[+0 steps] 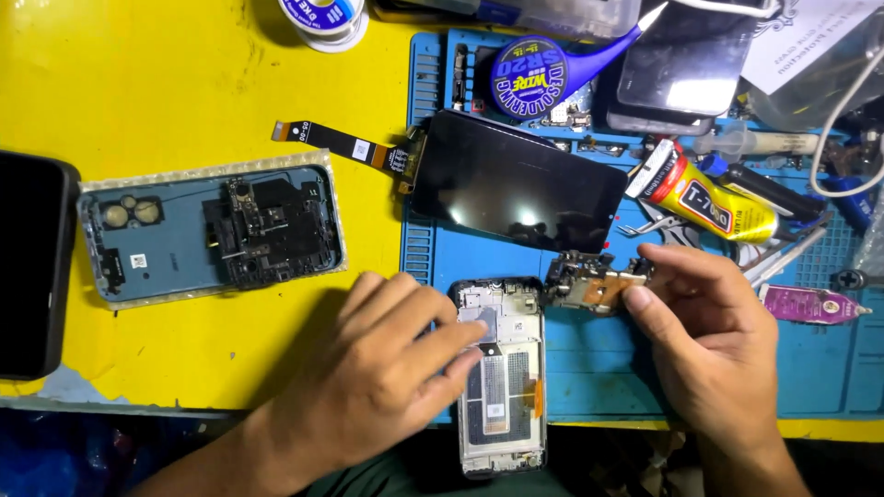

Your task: Assembling internal components of a smartphone, including connecting ribbon cables and placing the battery into the frame.

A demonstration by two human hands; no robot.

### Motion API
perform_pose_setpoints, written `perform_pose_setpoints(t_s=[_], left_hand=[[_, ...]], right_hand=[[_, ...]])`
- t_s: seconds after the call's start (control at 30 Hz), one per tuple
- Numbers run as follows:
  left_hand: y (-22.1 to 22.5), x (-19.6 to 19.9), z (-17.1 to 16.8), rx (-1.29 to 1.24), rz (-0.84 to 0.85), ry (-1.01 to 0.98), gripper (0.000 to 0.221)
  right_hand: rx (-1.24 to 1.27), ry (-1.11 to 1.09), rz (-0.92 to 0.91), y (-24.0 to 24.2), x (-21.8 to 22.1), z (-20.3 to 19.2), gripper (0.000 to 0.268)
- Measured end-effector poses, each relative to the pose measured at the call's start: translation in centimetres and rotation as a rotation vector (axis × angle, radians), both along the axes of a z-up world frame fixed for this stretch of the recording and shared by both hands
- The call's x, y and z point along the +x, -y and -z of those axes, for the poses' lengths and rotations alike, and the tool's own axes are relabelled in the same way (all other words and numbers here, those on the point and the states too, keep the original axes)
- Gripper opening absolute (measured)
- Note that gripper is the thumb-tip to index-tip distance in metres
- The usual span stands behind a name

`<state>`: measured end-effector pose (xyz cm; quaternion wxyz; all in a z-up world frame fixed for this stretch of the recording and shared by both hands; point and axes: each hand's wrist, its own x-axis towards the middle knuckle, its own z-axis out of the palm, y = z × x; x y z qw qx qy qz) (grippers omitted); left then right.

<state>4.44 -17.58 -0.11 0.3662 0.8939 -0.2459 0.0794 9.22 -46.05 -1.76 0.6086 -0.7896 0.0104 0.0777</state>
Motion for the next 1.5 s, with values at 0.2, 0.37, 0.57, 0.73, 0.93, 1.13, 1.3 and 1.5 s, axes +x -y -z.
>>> perform_pose_setpoints(t_s=[0.2, 0.37, 0.57, 0.73, 0.93, 1.13, 1.3, 1.5], left_hand=[[0.9, -0.8, 0.5, 0.017, -0.017, -0.017, 0.019], [1.3, -1.5, 1.2, -0.040, -0.030, 0.035, 0.012], [1.5, -2.4, 1.7, -0.031, -0.049, 0.091, 0.010], [1.5, -3.2, 2.4, 0.017, -0.078, 0.126, 0.014], [1.3, -3.4, 2.9, 0.029, -0.096, 0.109, 0.015], [1.3, -3.7, 3.0, 0.017, -0.093, 0.069, 0.014], [1.4, -3.9, 3.1, 0.021, -0.117, 0.042, 0.013], [1.3, -3.6, 2.7, -0.035, -0.125, -0.002, 0.016]], right_hand=[[-0.154, -0.034, -0.068, 0.2, 0.6, -0.6, 0.036], [-0.199, -0.058, -0.118, -0.9, 1.6, -1.2, 0.033], [-0.292, -0.224, -0.193, -2.5, 2.8, -2.2, 0.027], [-0.288, -0.405, -0.269, -3.2, 3.1, -2.0, 0.030], [-0.415, -0.433, -0.333, -3.6, 3.1, -1.9, 0.033], [-0.442, -0.514, -0.305, -3.9, 3.2, -2.1, 0.033], [-0.455, -0.487, -0.314, -4.1, 3.2, -2.2, 0.034], [-0.433, -0.364, -0.384, -4.0, 3.2, -2.1, 0.035]])
